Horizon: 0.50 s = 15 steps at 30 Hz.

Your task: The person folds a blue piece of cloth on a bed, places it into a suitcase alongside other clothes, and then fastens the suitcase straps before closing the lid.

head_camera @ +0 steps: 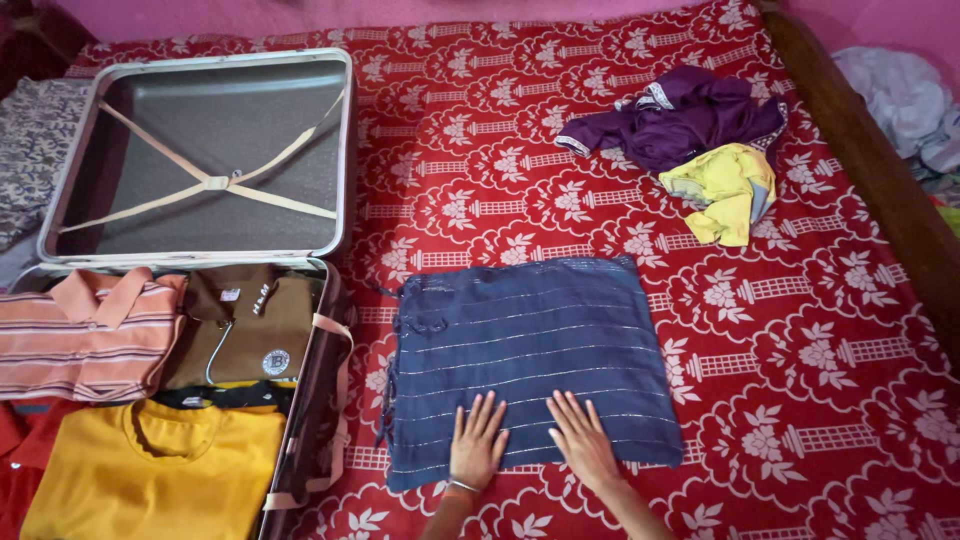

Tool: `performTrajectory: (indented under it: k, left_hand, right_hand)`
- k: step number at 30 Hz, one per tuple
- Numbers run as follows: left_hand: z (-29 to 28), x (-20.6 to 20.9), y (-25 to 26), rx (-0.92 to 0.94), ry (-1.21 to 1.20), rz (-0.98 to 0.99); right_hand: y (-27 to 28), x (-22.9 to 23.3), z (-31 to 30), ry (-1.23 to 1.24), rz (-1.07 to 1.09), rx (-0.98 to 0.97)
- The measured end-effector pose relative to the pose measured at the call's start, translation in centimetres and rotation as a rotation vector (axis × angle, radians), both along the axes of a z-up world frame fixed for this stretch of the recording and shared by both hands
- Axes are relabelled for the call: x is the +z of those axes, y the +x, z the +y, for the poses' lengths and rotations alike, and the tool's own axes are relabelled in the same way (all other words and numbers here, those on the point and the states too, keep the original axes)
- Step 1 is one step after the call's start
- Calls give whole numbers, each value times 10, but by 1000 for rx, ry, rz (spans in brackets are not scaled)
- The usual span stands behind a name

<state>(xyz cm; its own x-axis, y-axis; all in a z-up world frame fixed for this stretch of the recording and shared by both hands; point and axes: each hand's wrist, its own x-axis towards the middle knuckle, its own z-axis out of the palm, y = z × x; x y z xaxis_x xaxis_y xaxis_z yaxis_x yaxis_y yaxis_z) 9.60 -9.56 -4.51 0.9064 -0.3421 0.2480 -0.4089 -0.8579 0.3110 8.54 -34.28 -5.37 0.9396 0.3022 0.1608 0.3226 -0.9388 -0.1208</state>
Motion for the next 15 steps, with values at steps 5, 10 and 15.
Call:
performTrajectory:
  k: [5,10,15]
  left_hand:
    - [37,3,-9,44,10,-13]
    - [72,0,-26,160,110,-98]
    - [112,8,-51,349,173,-183]
  right_hand:
    - [-11,7,-53,-155,-135,-7]
    - [-26,29,-104,-82,-298,-68]
    - [-49,48,-135,-98,-201,-241]
